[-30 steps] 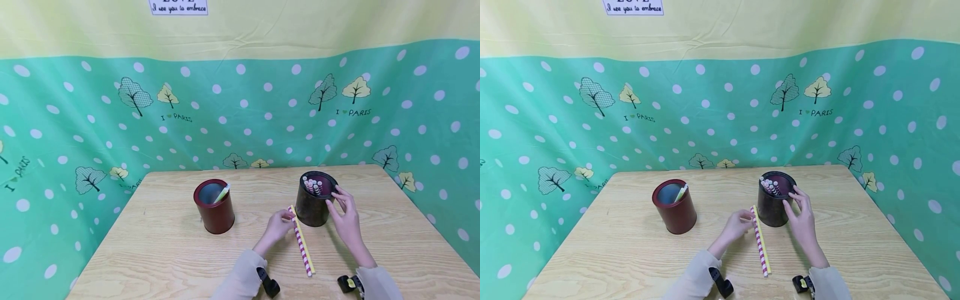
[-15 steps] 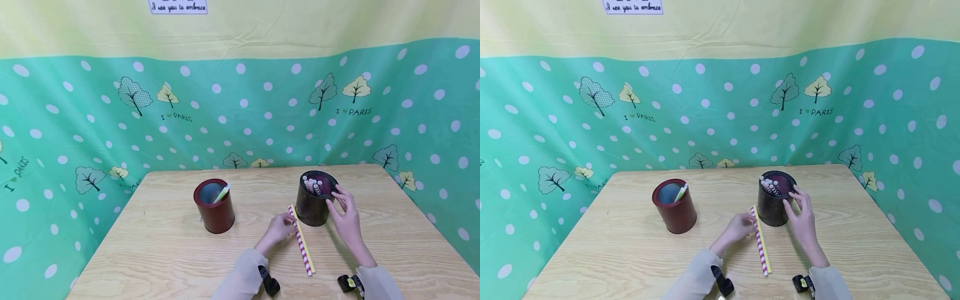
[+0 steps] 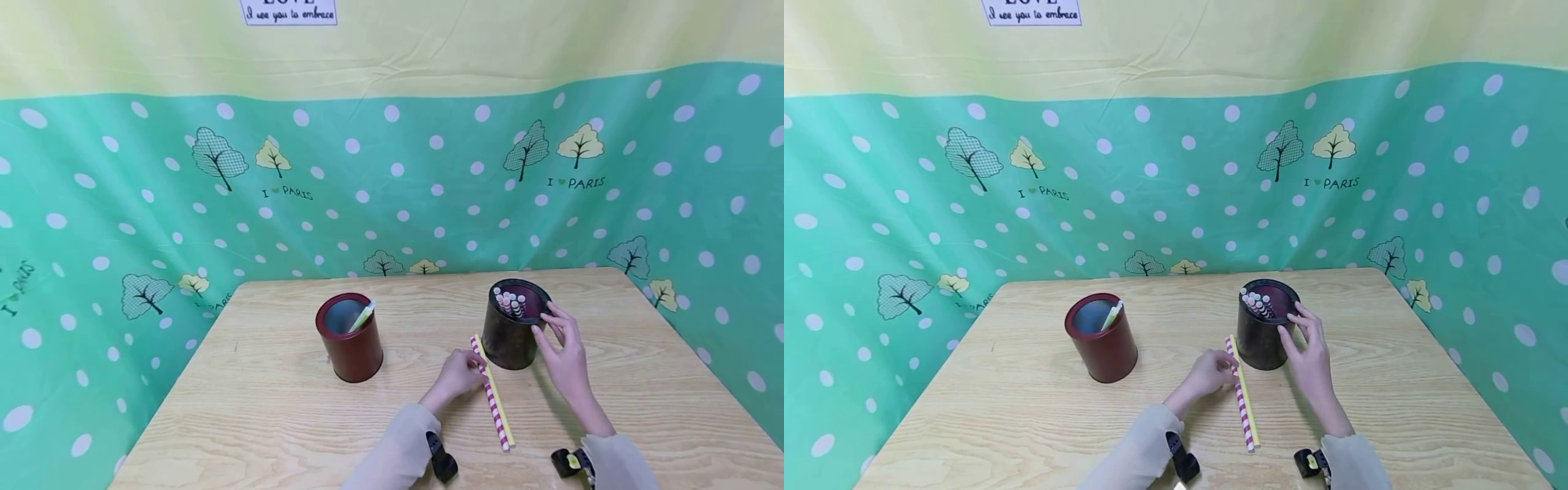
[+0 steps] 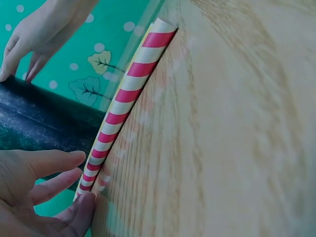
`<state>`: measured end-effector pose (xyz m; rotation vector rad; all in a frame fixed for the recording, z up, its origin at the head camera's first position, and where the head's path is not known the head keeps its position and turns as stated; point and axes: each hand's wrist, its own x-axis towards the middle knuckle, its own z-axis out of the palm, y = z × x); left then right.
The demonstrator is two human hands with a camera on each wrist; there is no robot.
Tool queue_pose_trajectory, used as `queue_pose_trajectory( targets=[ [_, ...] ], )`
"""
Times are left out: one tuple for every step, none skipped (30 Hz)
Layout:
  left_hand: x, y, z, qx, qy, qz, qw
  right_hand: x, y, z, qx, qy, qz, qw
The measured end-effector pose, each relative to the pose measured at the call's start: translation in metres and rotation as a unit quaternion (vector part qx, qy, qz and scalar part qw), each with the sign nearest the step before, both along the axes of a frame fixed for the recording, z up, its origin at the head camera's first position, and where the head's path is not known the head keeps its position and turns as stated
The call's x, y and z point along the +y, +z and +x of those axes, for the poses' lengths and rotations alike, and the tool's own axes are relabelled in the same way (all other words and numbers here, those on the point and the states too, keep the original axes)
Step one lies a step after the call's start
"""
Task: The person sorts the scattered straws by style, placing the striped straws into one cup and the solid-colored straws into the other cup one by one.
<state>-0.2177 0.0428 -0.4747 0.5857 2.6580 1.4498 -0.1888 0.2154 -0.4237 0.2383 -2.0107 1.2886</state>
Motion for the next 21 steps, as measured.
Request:
queue_pose_trajectory(
  targets=[
    [0.0001,-0.0004,0.0000,0.001,0.002,-0.004,1.0000,0.0001,-0.0002,-0.0003,0.000,0.000,0.000,1.0000],
    [0.0001,-0.0008,0.0001,0.001,0.004,-0.006,1.0000,0.0003,-0.0005,-0.0003,-0.001,-0.001,0.000,1.0000],
    [0.0003,-0.0014,0.0001,0.002,0.007,-0.010,0.9999,0.0004,-0.0007,-0.0005,-0.002,-0.002,0.001,1.0000],
    [0.0004,-0.0020,0.0000,0.002,0.009,-0.012,0.9999,0.0005,-0.0009,-0.0007,-0.003,-0.002,0.001,1.0000],
    [0.0006,-0.0026,0.0001,0.003,0.011,-0.015,0.9998,0.0005,-0.0011,-0.0008,-0.005,-0.003,0.001,1.0000],
    [0.0009,-0.0031,-0.0001,0.001,0.014,-0.018,0.9997,0.0006,-0.0012,-0.0009,-0.006,-0.003,0.001,1.0000],
    [0.0012,-0.0037,-0.0002,-0.002,0.016,-0.021,0.9996,0.0006,-0.0013,-0.0011,-0.006,-0.003,0.000,1.0000],
    [0.0015,-0.0040,-0.0003,-0.002,0.018,-0.021,0.9996,0.0007,-0.0014,-0.0012,-0.006,-0.003,0.000,1.0000],
    [0.0018,-0.0046,-0.0005,-0.002,0.020,-0.021,0.9996,0.0006,-0.0013,-0.0014,-0.006,-0.003,0.000,1.0000],
    [0.0021,-0.0050,-0.0008,-0.004,0.021,-0.020,0.9996,0.0006,-0.0014,-0.0015,-0.005,-0.002,-0.001,1.0000],
    [0.0022,-0.0052,-0.0008,-0.005,0.022,-0.019,0.9996,0.0005,-0.0014,-0.0016,-0.004,-0.002,-0.001,1.0000],
    [0.0023,-0.0054,-0.0009,-0.006,0.023,-0.018,0.9996,0.0005,-0.0014,-0.0016,-0.004,-0.001,-0.001,1.0000],
    [0.0024,-0.0056,-0.0011,-0.009,0.024,-0.018,0.9995,0.0004,-0.0013,-0.0017,-0.004,-0.001,-0.001,1.0000],
    [0.0025,-0.0059,-0.0013,-0.011,0.025,-0.018,0.9995,0.0003,-0.0013,-0.0016,-0.004,-0.001,0.000,1.0000],
    [0.0026,-0.0062,-0.0016,-0.013,0.025,-0.019,0.9994,0.0002,-0.0012,-0.0016,-0.004,-0.001,0.000,1.0000],
    [0.0025,-0.0064,-0.0019,-0.013,0.024,-0.020,0.9994,0.0002,-0.0012,-0.0016,-0.005,-0.002,-0.001,1.0000],
    [0.0025,-0.0068,-0.0022,-0.012,0.023,-0.022,0.9994,0.0001,-0.0011,-0.0015,-0.006,-0.003,-0.001,1.0000],
    [0.0025,-0.0071,-0.0024,-0.011,0.023,-0.023,0.9994,0.0000,-0.0011,-0.0014,-0.007,-0.004,0.000,1.0000],
    [0.0025,-0.0075,-0.0028,-0.012,0.023,-0.024,0.9994,0.0000,-0.0010,-0.0013,-0.009,-0.005,0.000,0.9999],
    [0.0025,-0.0077,-0.0030,-0.010,0.022,-0.025,0.9994,0.0000,-0.0010,-0.0011,-0.009,-0.006,-0.001,0.9999],
    [0.0024,-0.0077,-0.0031,-0.008,0.021,-0.025,0.9994,-0.0001,-0.0009,-0.0010,-0.010,-0.006,-0.001,0.9999]
  ],
)
